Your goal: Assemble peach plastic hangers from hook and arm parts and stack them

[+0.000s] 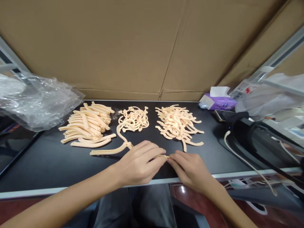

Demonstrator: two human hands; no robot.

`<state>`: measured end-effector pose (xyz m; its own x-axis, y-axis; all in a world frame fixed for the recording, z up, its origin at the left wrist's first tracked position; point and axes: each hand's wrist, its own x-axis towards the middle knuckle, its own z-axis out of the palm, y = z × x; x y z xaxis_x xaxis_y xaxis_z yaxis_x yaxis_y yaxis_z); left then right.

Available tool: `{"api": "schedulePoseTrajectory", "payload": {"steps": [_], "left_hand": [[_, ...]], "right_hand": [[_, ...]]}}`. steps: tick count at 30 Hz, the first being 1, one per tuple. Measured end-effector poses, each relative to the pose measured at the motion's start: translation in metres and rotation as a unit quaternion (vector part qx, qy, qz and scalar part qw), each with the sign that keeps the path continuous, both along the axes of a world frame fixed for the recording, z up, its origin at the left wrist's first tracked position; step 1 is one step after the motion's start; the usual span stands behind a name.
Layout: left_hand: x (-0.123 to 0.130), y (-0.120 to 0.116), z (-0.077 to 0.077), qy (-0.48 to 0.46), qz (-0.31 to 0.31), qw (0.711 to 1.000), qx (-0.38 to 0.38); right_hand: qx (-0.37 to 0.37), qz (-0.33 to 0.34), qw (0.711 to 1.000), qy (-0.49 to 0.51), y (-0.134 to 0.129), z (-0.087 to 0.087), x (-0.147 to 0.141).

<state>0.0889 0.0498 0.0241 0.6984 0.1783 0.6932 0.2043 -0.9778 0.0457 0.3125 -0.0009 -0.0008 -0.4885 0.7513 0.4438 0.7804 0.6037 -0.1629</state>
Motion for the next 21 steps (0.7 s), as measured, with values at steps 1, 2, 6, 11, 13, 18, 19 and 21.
{"api": "schedulePoseTrajectory", "payload": {"steps": [1, 2, 6, 11, 13, 18, 19, 21], "left_hand": [[-0.005, -0.003, 0.003, -0.012, 0.003, 1.0, 0.014], [-0.012, -0.007, 0.004, -0.027, 0.011, 0.999, 0.026], [-0.058, -0.02, 0.005, -0.092, 0.109, 0.989, 0.028], [-0.118, -0.025, 0.011, -0.119, 0.276, 0.945, -0.128], [-0.135, -0.023, 0.019, -0.106, 0.241, 0.915, -0.306], [-0.149, -0.015, 0.038, -0.207, 0.065, 0.79, -0.574], [-0.147, -0.012, 0.039, -0.237, 0.049, 0.773, -0.587], [-0.137, -0.007, 0.04, -0.273, 0.002, 0.741, -0.613]], "right_hand": [[-0.013, -0.001, 1.0, 0.01, 0.0, 0.0, 0.001], [-0.024, -0.002, 1.0, 0.019, -0.001, 0.0, 0.001], [-0.061, -0.005, 0.995, 0.078, -0.002, 0.001, 0.002], [-0.145, -0.019, 0.972, 0.185, 0.002, 0.011, 0.004], [-0.183, -0.019, 0.959, 0.216, 0.005, 0.015, 0.005], [-0.229, 0.003, 0.927, 0.299, 0.012, 0.016, 0.0], [-0.234, 0.01, 0.921, 0.31, 0.014, 0.016, -0.004], [-0.243, 0.027, 0.914, 0.325, 0.018, 0.016, -0.015]]}}
